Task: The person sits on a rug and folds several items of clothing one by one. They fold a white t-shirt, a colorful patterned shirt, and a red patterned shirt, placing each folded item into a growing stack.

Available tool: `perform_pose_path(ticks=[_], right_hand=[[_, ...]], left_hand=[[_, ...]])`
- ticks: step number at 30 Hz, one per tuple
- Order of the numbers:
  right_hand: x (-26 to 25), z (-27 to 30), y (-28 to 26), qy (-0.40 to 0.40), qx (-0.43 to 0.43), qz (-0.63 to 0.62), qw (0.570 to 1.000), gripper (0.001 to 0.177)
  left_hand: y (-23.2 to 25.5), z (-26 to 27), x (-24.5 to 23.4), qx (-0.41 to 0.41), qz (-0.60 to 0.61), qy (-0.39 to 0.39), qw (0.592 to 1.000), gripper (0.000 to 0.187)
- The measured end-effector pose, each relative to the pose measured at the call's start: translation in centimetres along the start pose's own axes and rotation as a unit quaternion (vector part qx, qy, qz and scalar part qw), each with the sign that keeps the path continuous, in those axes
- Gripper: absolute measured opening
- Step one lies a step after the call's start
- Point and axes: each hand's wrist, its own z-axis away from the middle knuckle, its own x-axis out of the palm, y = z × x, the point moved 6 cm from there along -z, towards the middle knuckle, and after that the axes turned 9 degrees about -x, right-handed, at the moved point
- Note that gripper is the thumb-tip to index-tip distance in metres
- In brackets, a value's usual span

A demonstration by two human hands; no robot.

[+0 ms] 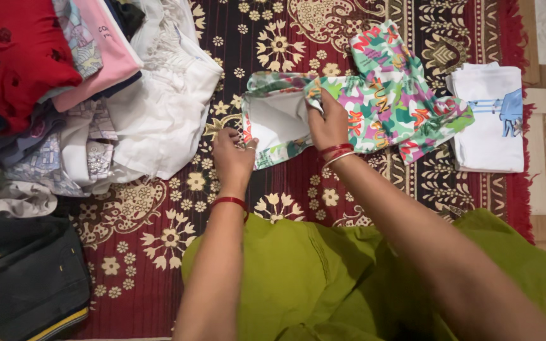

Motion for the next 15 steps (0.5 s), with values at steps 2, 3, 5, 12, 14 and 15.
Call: perform_pose_path(ticks=[2, 3, 5, 12, 14, 15], right_hand=[[-0.1, 0.3, 0.1, 0.034, 0.003, -0.018, 0.999, 0.033], [0.2, 0.5, 0.0, 0.027, -0.007, -0.017, 0.999, 0.033], [0.6, 0.9, -0.5, 0.014, -0.028, -0.014, 0.999, 0.033], [3.2, 6.2, -4.3, -0.209, -0.294, 0.074, 0.930, 0.050], [3.7, 6.6, -4.2, -0.204, -0.323, 0.107, 0.918, 0.057], [3.9, 6.1, -2.9, -0.207, -0.219, 0.078, 0.950, 0.054]], left_hand=[[-0.3, 0.5, 0.4, -0.061, -0.019, -0.036, 0.997, 0.049], [-0.4, 0.7, 0.7, -0.076, -0.035, -0.057, 0.995, 0.045], [-1.2, 0.8, 1.6, -0.107, -0.067, -0.098, 0.987, 0.039], [-6.0, -1.3, 5.0, -0.095, 0.084, -0.077, 0.989, 0.022], [-7.0, -1.7, 5.1, -0.083, 0.077, -0.044, 0.993, 0.028], [-7.3, -1.7, 5.4, -0.086, 0.077, -0.057, 0.992, 0.025]])
